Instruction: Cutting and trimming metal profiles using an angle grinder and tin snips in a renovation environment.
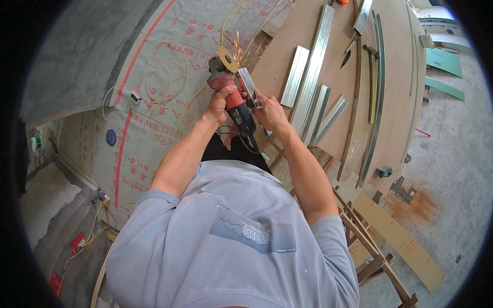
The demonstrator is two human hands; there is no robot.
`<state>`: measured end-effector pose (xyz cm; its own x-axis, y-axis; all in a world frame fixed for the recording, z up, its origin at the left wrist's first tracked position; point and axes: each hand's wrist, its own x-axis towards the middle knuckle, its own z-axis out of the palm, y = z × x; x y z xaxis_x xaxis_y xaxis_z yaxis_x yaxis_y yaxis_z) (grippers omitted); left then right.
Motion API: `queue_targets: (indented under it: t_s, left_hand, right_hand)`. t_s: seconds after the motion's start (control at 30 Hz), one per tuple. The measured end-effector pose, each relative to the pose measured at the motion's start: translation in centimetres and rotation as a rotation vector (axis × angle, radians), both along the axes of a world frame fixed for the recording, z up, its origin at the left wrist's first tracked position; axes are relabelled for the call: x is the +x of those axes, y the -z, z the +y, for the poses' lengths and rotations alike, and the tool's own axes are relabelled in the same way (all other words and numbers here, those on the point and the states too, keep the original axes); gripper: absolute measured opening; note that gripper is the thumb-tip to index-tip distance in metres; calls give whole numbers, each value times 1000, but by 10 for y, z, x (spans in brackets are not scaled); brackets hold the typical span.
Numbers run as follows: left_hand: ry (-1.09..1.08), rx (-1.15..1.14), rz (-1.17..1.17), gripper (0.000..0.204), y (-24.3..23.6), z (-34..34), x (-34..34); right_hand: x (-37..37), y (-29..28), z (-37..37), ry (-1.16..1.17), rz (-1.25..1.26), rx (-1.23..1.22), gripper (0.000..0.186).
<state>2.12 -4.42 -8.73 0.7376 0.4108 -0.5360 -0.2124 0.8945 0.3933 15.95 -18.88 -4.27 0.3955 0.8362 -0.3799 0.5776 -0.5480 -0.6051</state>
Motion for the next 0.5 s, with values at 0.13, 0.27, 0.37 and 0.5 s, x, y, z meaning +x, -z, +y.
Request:
queue_targets:
  t_s: [0.13, 0.27, 0.37, 0.5]
  left_hand:
    - [17, 12, 1, 36, 3, 0, 0]
    - [24, -15, -14, 37, 8, 1, 0]
    - [33, -26, -12, 38, 8, 0, 0]
    - [15, -20, -17, 40, 12, 1, 1]
  right_hand:
    - [0, -2, 0, -3, 9, 20, 70]
    - [0, 2, -1, -9, -8, 50, 70]
    - [0, 2, -1, -10, -17, -7, 70]
    - [0, 1, 0, -15, -18, 16, 69]
